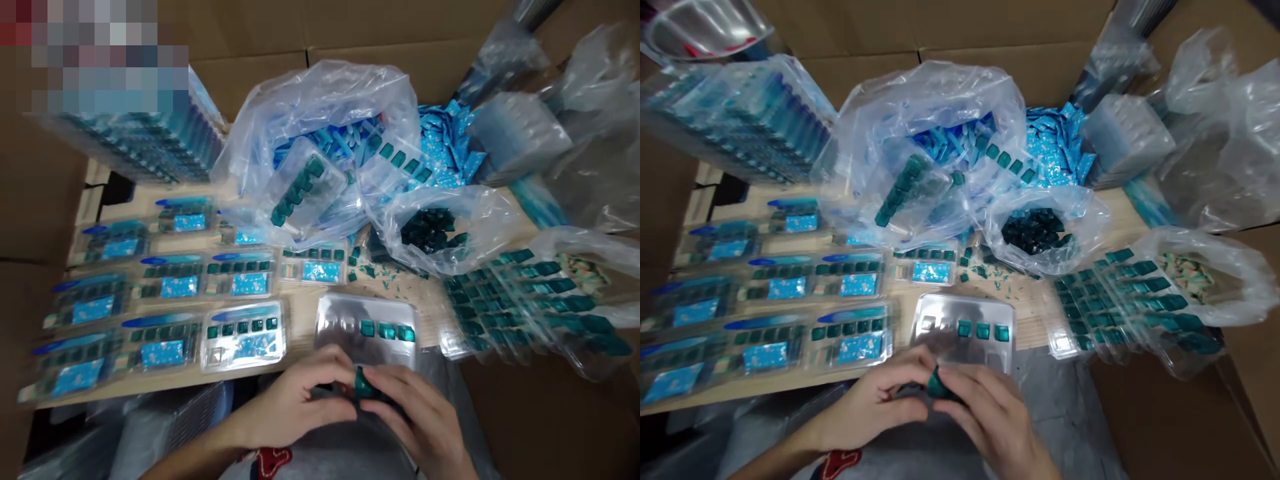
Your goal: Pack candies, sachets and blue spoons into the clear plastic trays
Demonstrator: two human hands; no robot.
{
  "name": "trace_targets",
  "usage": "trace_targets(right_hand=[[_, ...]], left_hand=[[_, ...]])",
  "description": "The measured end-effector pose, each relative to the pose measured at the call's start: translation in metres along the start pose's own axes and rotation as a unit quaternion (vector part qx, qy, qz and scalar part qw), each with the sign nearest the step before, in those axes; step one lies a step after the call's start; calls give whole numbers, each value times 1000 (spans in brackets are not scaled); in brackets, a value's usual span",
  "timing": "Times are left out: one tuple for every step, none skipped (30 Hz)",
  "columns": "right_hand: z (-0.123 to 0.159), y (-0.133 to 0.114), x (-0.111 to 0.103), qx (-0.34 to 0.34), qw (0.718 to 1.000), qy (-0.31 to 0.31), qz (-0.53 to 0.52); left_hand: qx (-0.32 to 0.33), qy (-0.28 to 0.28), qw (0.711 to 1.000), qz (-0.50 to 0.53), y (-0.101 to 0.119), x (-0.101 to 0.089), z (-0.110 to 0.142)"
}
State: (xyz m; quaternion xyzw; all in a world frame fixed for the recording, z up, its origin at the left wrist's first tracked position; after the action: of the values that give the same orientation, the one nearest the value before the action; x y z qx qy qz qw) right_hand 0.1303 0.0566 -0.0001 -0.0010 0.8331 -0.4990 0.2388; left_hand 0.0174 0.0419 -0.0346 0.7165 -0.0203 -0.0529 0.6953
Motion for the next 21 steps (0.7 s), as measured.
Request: trace_targets(right_hand=[[-1, 0, 2, 2, 1000, -5, -1], [-2, 1, 4, 3, 1000, -10, -2], [-4, 2, 6, 3, 1000, -16, 2], [-6, 4, 7, 0, 1000, -16, 15], [-9, 7, 8, -4, 999, -17, 40], [-13, 9, 9, -13, 997, -21, 75], [-18, 11, 12, -28, 992, -29, 118], [-23, 12, 16, -48, 984, -42, 165], [-28, 11, 21, -71, 973, -58, 213], [-32, 10, 28, -94, 959, -76, 255], [-37, 8, 35, -116, 945, -92, 291], [-41, 6, 42, -134, 932, -104, 321], [-44, 4, 48, -146, 920, -112, 347], [-46, 2, 54, -156, 909, -115, 368], [-47, 1, 58, -163, 900, -116, 386], [-48, 1, 61, -168, 894, -117, 399], [-48, 2, 62, -171, 889, -118, 408], [-47, 4, 63, -172, 888, -120, 408], [-47, 7, 62, -174, 893, -118, 397], [-47, 10, 59, -169, 906, -118, 370], [-48, 14, 54, -151, 927, -112, 326]], left_hand=[[30, 17, 999, -33, 5, -4, -1], [63, 34, 995, -70, 10, -8, -1], [95, 52, 989, -105, 16, -13, -2], [119, 70, 981, -137, 20, -18, -2], [133, 90, 974, -161, 22, -25, -2], [136, 118, 967, -178, 22, -35, -2], [133, 151, 961, -191, 20, -46, -1], [125, 185, 954, -201, 17, -59, 0], [115, 218, 946, -210, 13, -71, 2], [107, 243, 939, -219, 10, -81, 4], [101, 259, 933, -227, 7, -88, 5], [97, 267, 930, -234, 5, -92, 6], [94, 267, 929, -237, 4, -94, 6], [94, 263, 930, -238, 5, -93, 5], [92, 258, 932, -237, 6, -91, 4], [88, 250, 935, -235, 7, -87, 2], [83, 241, 938, -233, 8, -83, 0], [78, 231, 942, -232, 8, -79, -3], [73, 221, 944, -232, 8, -75, -5], [71, 212, 946, -234, 7, -73, -7], [71, 206, 947, -236, 7, -70, -9]])
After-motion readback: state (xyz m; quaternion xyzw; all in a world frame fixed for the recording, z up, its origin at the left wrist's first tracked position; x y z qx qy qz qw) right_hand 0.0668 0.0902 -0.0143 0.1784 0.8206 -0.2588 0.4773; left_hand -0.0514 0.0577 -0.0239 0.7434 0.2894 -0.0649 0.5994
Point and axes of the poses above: each hand's wrist, its own z-axis away from the middle knuckle, its own x-axis out of the palm, y = z × x, the point moved 10 cm from there along -z, towards the middle knuckle, and after that the axes turned 12 degrees about y, right-handed, at the moved point
